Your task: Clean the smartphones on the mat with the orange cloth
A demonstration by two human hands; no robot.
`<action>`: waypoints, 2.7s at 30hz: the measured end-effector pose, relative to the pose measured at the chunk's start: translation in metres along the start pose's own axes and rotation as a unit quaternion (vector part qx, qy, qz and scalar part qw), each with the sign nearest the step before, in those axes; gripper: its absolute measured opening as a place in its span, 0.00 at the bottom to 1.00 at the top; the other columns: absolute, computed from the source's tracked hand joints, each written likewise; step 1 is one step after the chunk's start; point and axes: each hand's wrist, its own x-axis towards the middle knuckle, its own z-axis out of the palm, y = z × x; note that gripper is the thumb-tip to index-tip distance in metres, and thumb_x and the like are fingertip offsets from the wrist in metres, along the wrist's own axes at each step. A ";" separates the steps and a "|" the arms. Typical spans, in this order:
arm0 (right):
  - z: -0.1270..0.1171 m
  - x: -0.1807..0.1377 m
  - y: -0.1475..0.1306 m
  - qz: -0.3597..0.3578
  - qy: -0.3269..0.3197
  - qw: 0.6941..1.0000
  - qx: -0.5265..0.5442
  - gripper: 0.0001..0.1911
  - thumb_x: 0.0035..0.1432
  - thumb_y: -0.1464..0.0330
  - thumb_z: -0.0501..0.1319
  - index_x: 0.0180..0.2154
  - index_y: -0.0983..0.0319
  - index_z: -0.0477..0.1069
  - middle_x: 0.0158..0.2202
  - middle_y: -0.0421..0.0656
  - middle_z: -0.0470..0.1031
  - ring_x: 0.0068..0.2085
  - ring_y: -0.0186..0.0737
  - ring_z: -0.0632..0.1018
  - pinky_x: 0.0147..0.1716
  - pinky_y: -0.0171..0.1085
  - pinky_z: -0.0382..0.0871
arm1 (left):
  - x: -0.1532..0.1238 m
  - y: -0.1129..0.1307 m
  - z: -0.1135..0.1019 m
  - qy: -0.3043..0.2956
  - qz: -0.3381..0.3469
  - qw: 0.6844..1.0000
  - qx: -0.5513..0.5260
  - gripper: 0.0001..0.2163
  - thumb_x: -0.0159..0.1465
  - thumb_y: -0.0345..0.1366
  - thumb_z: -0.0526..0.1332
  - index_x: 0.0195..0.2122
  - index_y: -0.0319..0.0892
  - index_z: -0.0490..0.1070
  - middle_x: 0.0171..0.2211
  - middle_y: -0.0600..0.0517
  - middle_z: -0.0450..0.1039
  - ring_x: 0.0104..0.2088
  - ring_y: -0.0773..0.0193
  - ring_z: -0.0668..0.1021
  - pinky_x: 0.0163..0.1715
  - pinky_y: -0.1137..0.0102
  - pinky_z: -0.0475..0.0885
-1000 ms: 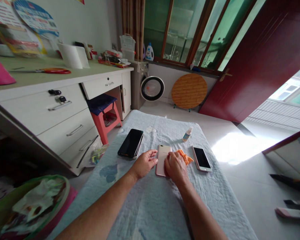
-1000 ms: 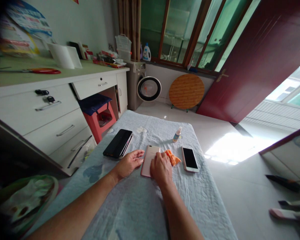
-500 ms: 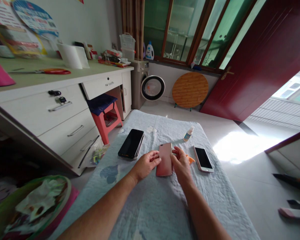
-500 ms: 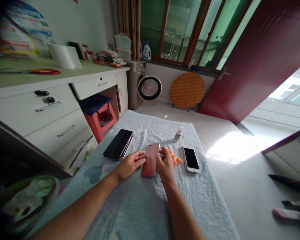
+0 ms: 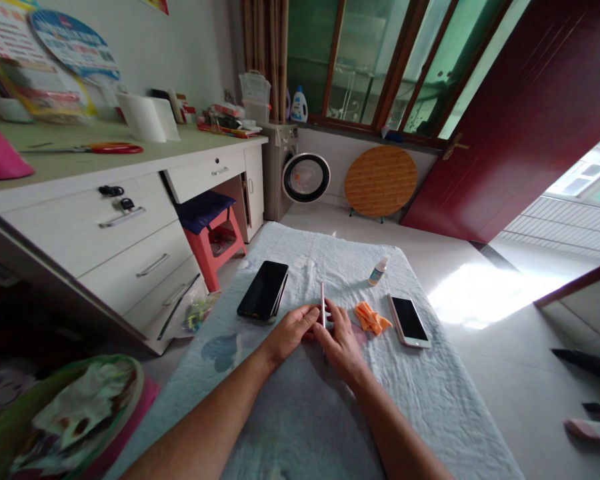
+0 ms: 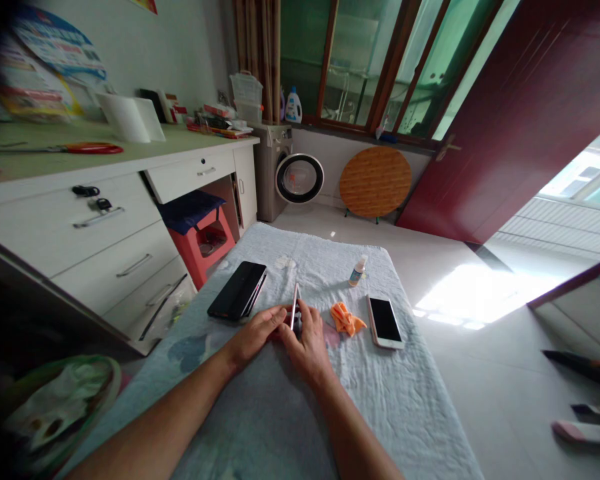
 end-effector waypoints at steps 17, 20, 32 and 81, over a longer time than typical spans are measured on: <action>-0.008 -0.003 -0.003 -0.077 -0.007 0.972 -0.220 0.31 0.54 0.61 0.62 0.59 0.52 0.61 0.63 0.49 0.52 0.58 0.56 0.61 0.54 0.54 0.61 | 0.004 -0.015 -0.001 0.110 -0.040 0.979 -0.164 0.15 0.61 0.35 0.61 0.49 0.41 0.65 0.37 0.48 0.77 0.35 0.61 0.80 0.28 0.74 0.72; -0.008 -0.003 -0.004 -0.091 -0.008 0.969 -0.230 0.30 0.54 0.62 0.62 0.60 0.51 0.61 0.63 0.48 0.52 0.58 0.56 0.61 0.54 0.55 0.61 | 0.005 -0.017 0.001 0.125 -0.023 0.978 -0.164 0.18 0.60 0.35 0.62 0.52 0.42 0.65 0.38 0.48 0.77 0.36 0.60 0.80 0.29 0.73 0.73; 0.000 -0.003 -0.001 -0.070 0.090 0.964 -0.242 0.44 0.50 0.62 0.62 0.64 0.64 0.48 0.54 0.54 0.65 0.52 0.54 0.68 0.51 0.52 0.65 | 0.008 -0.018 0.004 0.121 0.018 0.976 -0.178 0.20 0.59 0.36 0.65 0.52 0.43 0.66 0.41 0.49 0.77 0.40 0.60 0.79 0.38 0.70 0.73; -0.132 0.018 0.091 0.303 0.107 0.858 -0.401 0.39 0.49 0.52 0.56 0.60 0.62 0.57 0.52 0.56 0.65 0.51 0.58 0.70 0.44 0.49 0.66 | -0.003 -0.011 0.007 0.062 0.013 0.998 0.028 0.15 0.58 0.38 0.65 0.45 0.41 0.69 0.42 0.45 0.76 0.37 0.63 0.76 0.37 0.70 0.68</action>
